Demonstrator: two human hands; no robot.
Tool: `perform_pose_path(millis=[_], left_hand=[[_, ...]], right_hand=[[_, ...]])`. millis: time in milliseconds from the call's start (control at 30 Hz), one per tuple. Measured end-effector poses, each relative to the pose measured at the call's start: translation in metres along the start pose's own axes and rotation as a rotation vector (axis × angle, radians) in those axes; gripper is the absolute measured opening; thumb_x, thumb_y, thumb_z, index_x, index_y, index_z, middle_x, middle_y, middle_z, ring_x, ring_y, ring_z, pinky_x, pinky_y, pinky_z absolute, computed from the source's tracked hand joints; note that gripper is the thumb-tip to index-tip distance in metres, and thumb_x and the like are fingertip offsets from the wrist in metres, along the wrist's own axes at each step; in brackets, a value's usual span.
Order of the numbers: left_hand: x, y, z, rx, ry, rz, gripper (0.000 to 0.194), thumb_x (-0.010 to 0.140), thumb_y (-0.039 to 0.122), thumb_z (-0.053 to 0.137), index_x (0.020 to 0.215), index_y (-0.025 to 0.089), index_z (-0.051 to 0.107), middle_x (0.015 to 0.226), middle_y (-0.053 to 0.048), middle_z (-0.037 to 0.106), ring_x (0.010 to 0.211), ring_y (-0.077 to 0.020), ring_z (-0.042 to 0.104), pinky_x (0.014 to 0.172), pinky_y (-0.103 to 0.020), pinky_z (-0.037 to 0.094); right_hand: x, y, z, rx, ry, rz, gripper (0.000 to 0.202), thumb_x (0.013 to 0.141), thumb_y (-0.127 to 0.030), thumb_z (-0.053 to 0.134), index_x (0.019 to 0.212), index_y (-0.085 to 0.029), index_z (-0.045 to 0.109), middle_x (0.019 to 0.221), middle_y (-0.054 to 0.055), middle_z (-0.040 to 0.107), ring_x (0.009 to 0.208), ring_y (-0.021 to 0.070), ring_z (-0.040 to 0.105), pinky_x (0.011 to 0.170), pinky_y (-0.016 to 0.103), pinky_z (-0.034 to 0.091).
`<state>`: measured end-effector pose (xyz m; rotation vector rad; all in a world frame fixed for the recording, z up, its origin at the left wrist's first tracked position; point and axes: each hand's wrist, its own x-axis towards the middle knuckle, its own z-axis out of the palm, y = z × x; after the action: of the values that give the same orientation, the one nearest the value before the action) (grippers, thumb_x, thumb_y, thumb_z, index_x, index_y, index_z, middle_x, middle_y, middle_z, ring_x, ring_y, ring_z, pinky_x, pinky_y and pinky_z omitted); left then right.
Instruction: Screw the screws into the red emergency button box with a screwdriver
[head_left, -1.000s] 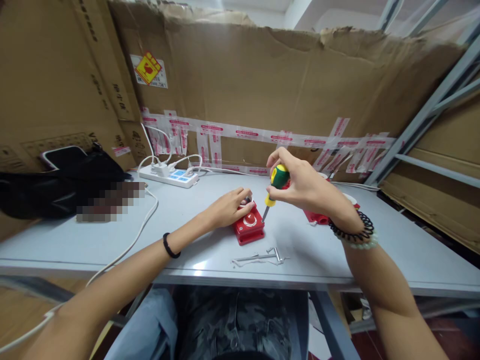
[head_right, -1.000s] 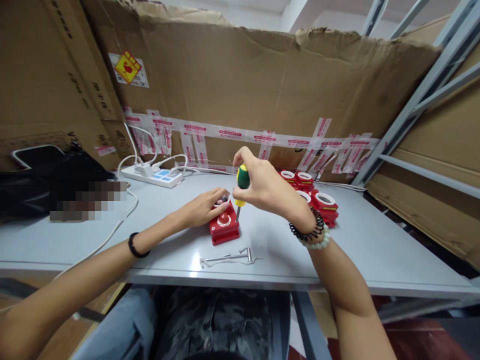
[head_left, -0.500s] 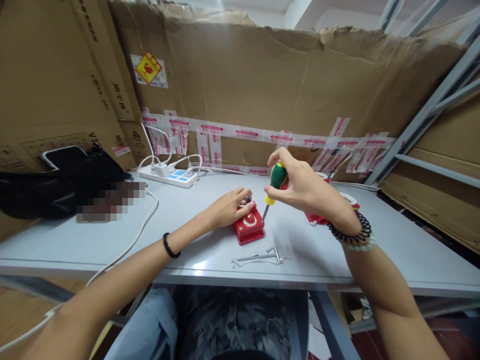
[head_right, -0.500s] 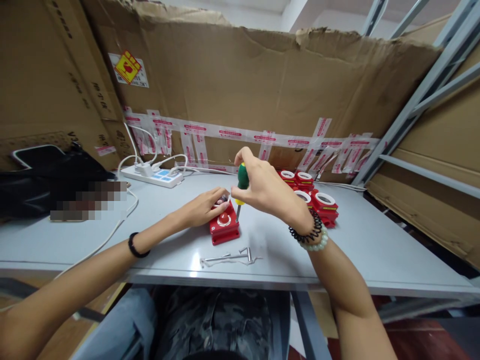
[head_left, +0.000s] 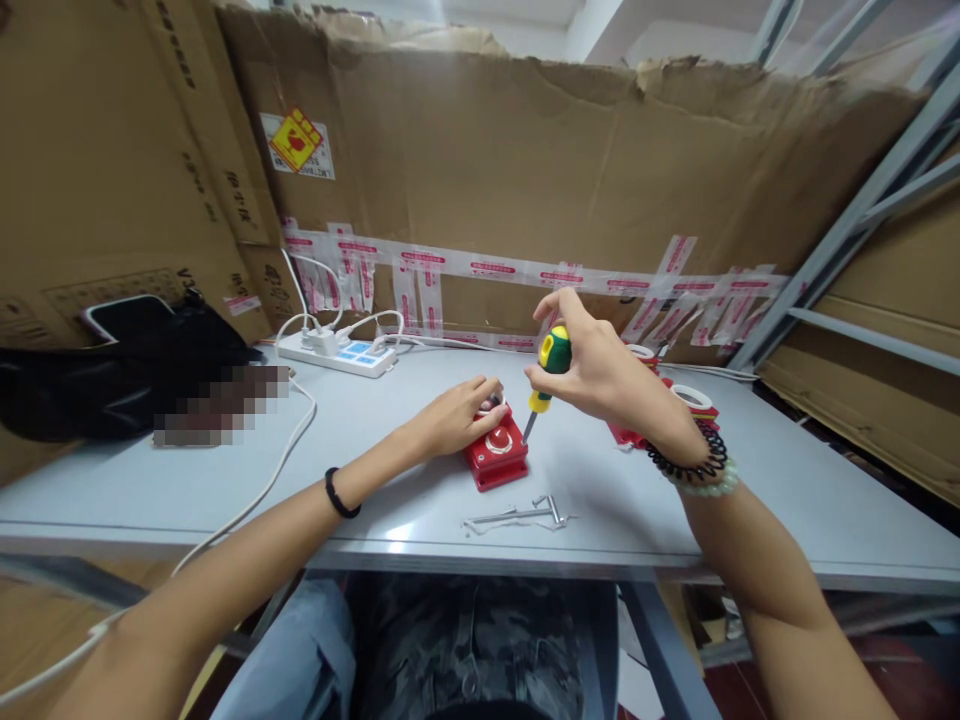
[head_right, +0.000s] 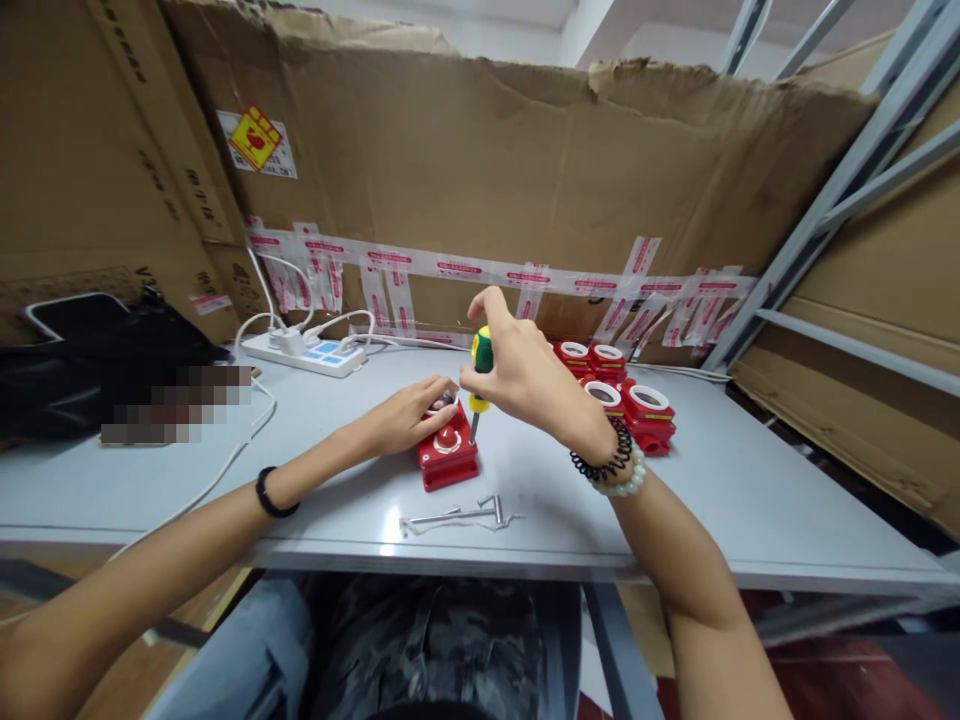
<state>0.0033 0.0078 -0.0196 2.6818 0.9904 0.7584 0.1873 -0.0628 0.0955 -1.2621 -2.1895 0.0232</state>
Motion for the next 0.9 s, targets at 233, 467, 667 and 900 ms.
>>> perform_pose_path(millis=[233,467,667,900], left_hand=[[0.0,0.0,0.0,0.017,0.0,-0.001,0.025,0.095,0.04,0.034,0.104,0.02,0.047,0.101,-0.007,0.057,0.087,-0.022,0.06,0.083,-0.037,0.046],[-0.001,-0.002,0.001,0.04,0.012,0.023,0.023,0.095,0.038,0.036,0.104,0.02,0.047,0.099,-0.007,0.057,0.087,-0.0221,0.059,0.083,-0.037,0.046],[-0.003,0.0,-0.001,0.03,0.02,0.023,0.023,0.095,0.038,0.037,0.103,0.02,0.048,0.099,-0.006,0.058,0.089,-0.0219,0.059,0.082,-0.036,0.046],[-0.002,0.0,-0.001,0.039,0.012,0.013,0.024,0.095,0.038,0.036,0.105,0.019,0.048,0.1,-0.007,0.058,0.09,-0.0216,0.059,0.083,-0.035,0.045]], right_hand=[[-0.002,-0.004,-0.008,0.051,0.102,0.003,0.038,0.069,-0.019,0.055,0.105,-0.022,0.042,0.068,-0.004,0.056,0.056,0.0132,0.048,0.057,0.027,0.038],[-0.002,0.003,0.012,-0.047,-0.05,0.025,0.012,0.075,-0.017,0.046,0.072,-0.019,0.057,0.065,0.001,0.059,0.059,0.0128,0.052,0.058,0.025,0.035],[-0.014,0.028,0.041,-0.128,-0.407,0.093,0.032,0.079,-0.045,0.056,0.064,-0.017,0.061,0.06,0.006,0.062,0.054,0.0144,0.051,0.052,0.026,0.034],[-0.022,0.038,0.054,-0.193,-0.473,0.0,0.038,0.086,-0.042,0.047,0.059,-0.017,0.056,0.054,0.004,0.059,0.05,0.0113,0.042,0.051,0.026,0.028]])
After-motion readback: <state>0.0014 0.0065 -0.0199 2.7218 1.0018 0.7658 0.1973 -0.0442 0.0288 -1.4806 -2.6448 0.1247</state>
